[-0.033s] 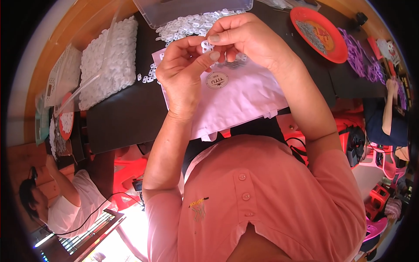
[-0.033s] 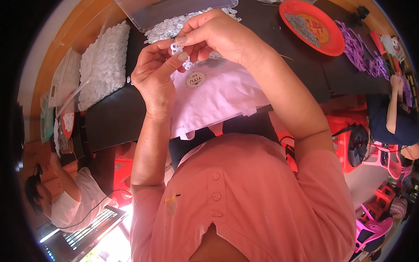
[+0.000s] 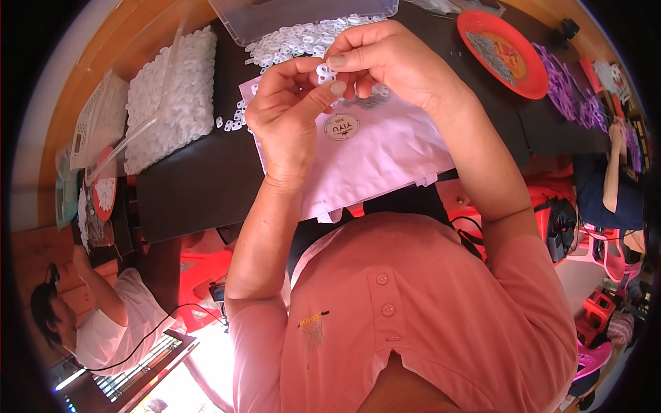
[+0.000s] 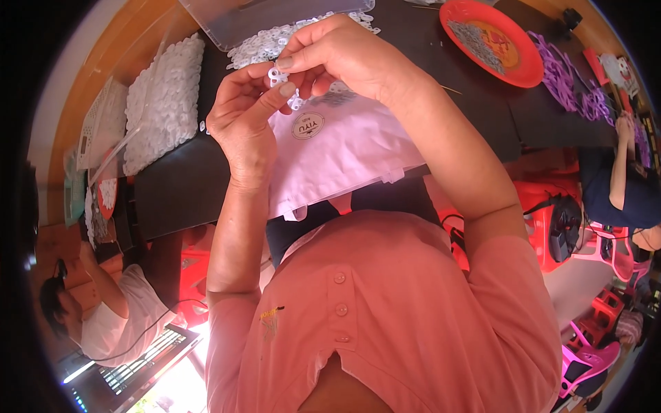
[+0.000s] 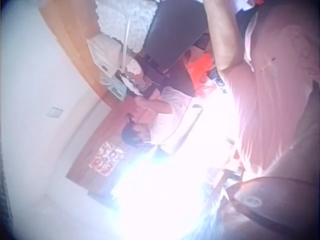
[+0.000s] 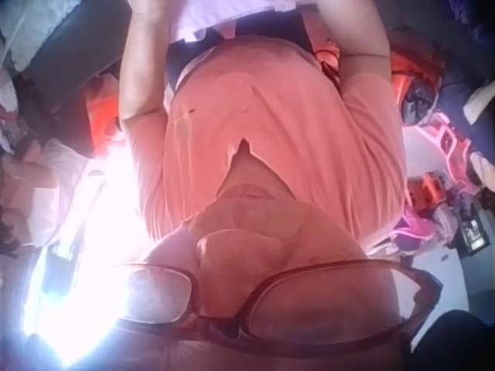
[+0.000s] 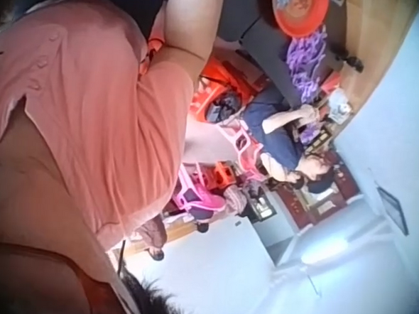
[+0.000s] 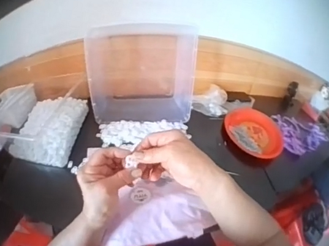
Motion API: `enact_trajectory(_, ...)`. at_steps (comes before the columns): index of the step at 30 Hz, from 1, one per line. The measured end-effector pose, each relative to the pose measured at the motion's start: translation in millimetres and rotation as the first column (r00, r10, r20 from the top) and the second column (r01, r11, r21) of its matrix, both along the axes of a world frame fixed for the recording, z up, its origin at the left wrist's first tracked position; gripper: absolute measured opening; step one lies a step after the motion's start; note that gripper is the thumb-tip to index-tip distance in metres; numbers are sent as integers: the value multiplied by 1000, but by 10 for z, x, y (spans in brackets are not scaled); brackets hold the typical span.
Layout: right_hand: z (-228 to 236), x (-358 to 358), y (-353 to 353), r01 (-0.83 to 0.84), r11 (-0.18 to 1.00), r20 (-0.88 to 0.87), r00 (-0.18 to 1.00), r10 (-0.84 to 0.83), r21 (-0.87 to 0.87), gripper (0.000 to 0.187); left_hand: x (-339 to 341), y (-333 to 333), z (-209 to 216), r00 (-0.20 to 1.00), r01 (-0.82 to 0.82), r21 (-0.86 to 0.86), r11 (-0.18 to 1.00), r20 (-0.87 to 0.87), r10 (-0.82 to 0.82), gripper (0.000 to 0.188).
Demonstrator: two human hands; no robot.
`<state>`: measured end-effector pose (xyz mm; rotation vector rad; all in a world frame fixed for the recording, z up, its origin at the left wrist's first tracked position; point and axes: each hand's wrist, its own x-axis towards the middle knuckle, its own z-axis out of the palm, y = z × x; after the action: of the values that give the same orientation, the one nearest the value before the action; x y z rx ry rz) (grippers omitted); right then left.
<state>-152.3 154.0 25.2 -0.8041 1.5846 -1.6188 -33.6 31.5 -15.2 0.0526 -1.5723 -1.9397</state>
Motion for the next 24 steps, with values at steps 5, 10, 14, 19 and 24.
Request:
enact_trajectory(5,-13,-13,9,-20,1000,-10,1000,20,4,19,-11,21,-31,998,-56,-113,992,20,58,28)
enact_trajectory(10,17,13,20,-42,999,-58,997,44,34,20,-10,44,-39,994,-112,-195,974,-13,112,27)
enact_trajectory(14,67,50,48,-102,993,-100,989,107,52,23,17,-9,-88,981,-195,-384,903,-64,185,26)
enact_trajectory(19,54,69,66,-120,991,-71,990,124,52,23,38,5,-96,973,-229,-434,871,-118,197,24)
enact_trajectory(24,41,127,51,-108,994,-25,994,108,3,23,63,14,-90,964,-264,-462,847,-154,216,23)
